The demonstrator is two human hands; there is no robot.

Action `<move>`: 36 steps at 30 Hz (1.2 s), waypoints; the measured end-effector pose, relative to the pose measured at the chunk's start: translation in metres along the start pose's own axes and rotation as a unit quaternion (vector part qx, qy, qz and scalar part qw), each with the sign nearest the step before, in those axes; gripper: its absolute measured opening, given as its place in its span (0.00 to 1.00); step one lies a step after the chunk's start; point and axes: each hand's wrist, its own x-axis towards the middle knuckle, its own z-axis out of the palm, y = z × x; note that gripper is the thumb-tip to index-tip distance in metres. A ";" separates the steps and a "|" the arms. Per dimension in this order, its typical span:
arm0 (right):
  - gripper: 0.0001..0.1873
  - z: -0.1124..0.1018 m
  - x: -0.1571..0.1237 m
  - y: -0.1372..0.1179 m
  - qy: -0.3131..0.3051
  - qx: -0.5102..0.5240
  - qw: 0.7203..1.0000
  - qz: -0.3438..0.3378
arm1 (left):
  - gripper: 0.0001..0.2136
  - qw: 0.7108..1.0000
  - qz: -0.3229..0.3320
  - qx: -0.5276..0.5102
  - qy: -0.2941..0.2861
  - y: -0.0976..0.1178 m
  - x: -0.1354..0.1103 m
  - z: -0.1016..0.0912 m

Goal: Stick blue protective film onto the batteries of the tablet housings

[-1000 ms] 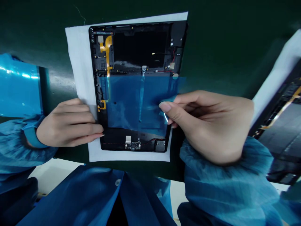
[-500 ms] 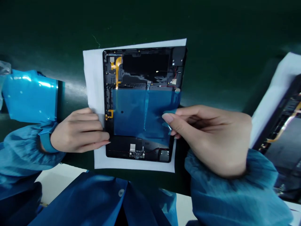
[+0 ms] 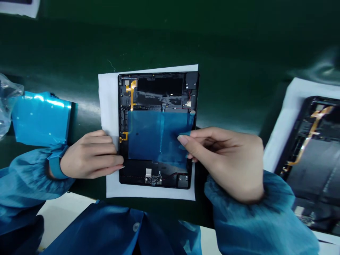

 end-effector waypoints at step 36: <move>0.17 0.019 0.014 0.008 0.049 0.187 0.981 -0.003 | 0.16 0.979 -0.081 0.185 0.005 -0.012 0.017 -0.012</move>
